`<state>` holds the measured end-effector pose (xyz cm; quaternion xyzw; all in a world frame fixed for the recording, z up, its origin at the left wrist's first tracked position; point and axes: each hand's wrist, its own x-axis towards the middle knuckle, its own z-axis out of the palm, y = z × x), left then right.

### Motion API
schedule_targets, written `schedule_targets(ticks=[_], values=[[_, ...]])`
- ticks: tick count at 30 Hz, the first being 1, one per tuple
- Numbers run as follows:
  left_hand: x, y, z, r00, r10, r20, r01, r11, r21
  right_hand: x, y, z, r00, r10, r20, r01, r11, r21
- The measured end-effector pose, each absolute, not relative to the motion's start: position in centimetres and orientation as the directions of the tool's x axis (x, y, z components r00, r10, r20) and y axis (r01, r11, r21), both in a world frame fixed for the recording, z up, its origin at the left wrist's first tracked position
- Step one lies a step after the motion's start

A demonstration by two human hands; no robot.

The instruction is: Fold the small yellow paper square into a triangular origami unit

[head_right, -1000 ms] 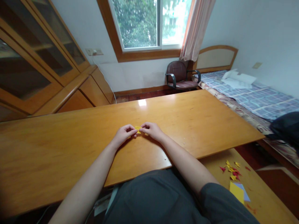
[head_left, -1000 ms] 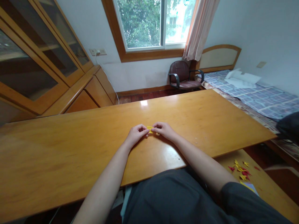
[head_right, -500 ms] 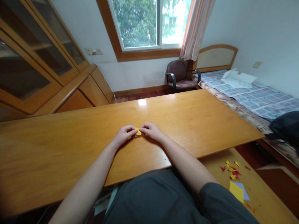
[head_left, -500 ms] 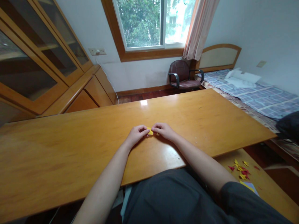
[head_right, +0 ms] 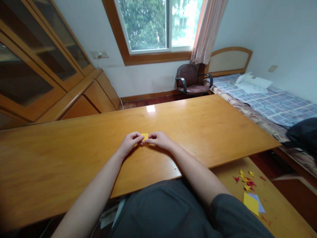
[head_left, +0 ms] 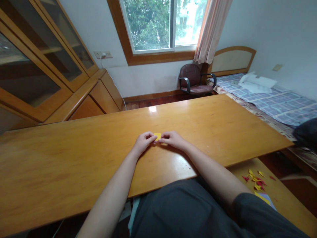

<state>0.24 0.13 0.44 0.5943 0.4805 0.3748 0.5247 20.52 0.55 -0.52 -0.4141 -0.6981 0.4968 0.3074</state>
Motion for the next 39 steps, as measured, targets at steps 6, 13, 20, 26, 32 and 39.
schedule_targets(ticks=[6,13,20,26,32,39], values=[[0.3,0.2,-0.1,0.283,0.957,-0.067,0.209,0.007,0.978,20.7,0.4,-0.2,-0.501,0.865,0.018,0.237,0.157,-0.959],[0.1,0.4,-0.2,0.316,0.949,0.009,0.283,-0.103,0.954,20.8,0.3,-0.1,-0.517,0.856,0.031,0.243,0.182,-0.953],[0.1,0.3,0.1,0.316,0.948,0.032,0.332,-0.142,0.933,20.9,0.3,0.2,-0.564,0.823,0.077,0.295,0.287,-0.911],[0.0,0.2,0.1,0.310,0.950,0.030,0.343,-0.142,0.928,20.8,0.3,0.6,-0.578,0.812,0.081,0.336,0.328,-0.883],[0.1,0.3,0.0,0.334,0.942,0.047,0.356,-0.172,0.919,20.9,0.4,0.4,-0.577,0.812,0.085,0.338,0.332,-0.881],[0.3,-0.1,0.0,0.358,0.929,0.094,0.424,-0.252,0.870,20.9,0.5,-0.2,-0.598,0.792,0.125,0.373,0.412,-0.831]])
